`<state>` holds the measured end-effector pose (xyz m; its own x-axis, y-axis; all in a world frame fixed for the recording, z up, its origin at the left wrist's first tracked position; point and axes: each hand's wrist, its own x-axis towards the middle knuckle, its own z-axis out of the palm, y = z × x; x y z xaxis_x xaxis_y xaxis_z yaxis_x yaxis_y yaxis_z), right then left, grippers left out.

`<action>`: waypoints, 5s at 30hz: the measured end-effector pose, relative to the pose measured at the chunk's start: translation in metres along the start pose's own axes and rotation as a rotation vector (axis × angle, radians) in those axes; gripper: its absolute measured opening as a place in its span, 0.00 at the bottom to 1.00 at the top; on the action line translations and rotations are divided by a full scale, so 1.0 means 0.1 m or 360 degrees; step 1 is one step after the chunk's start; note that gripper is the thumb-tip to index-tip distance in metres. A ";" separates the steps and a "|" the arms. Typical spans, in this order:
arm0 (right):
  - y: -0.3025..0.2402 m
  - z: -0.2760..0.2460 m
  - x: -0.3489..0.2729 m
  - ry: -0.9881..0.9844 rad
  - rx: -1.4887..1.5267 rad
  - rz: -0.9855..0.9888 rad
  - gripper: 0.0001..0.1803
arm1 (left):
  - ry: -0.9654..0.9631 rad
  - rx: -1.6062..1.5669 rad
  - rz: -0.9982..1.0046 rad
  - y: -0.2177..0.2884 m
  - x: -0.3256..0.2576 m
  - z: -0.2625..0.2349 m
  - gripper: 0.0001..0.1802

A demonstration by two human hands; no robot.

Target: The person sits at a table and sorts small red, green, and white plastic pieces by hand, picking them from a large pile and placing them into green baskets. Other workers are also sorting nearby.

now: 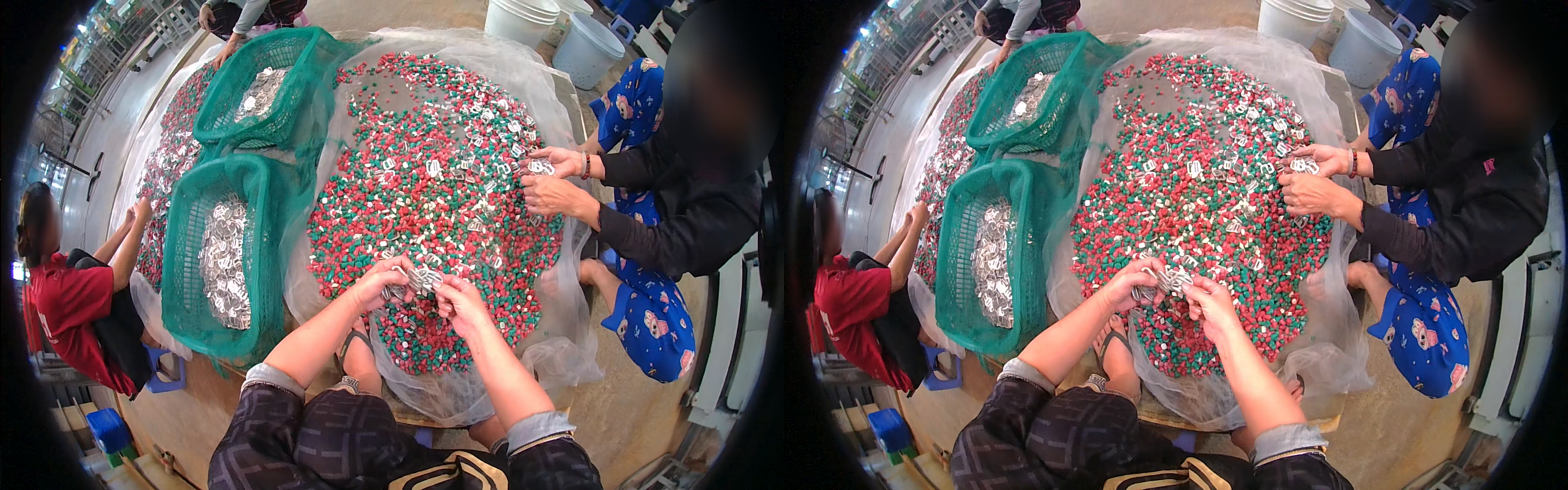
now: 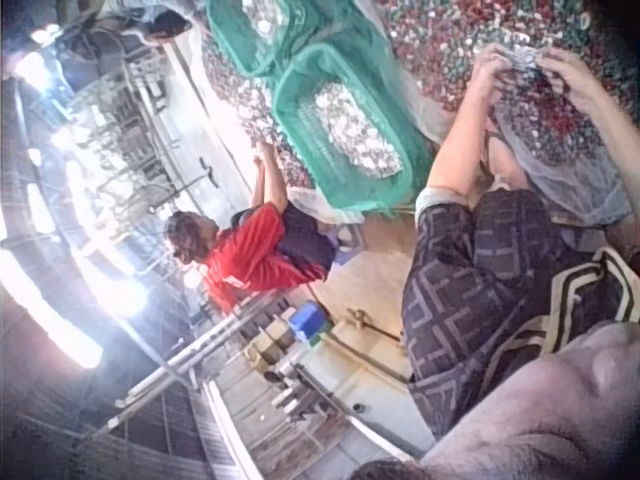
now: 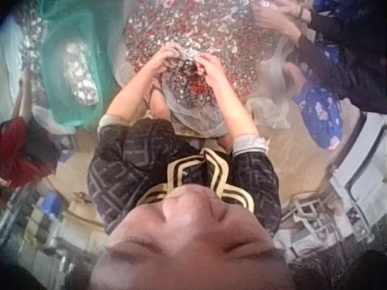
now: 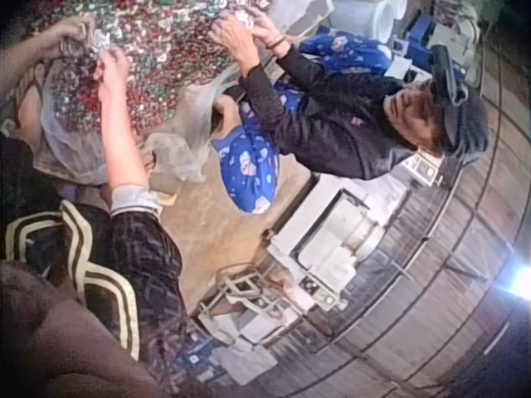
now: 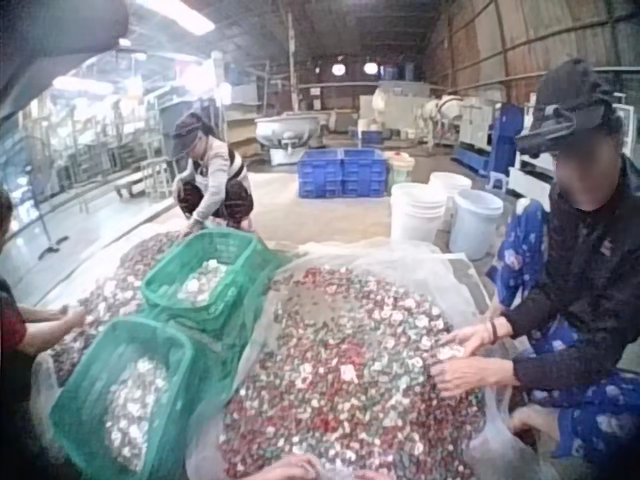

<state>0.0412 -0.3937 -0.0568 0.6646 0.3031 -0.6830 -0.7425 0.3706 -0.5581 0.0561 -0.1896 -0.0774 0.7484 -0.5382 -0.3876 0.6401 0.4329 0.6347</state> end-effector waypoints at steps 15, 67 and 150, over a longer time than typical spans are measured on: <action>0.06 0.24 -0.09 0.0120 -0.0663 -0.0463 0.12 | 0.0388 -0.0005 0.0120 -0.18 -0.10 0.10 0.09; -0.04 -0.18 0.06 0.0196 -0.0542 -0.0358 0.04 | 0.0593 -0.0924 -0.0010 -0.44 -0.72 -0.51 0.10; 0.50 -0.24 0.02 0.0053 -0.0294 0.0411 0.19 | 0.0986 0.2167 0.0219 -0.43 -0.60 -0.52 0.15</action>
<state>0.0033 -0.3959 -0.0978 0.4515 0.3364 -0.8264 -0.8909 0.1183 -0.4385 -0.0077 -0.1385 -0.1164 0.9634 -0.0167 -0.2676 0.1744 -0.7191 0.6727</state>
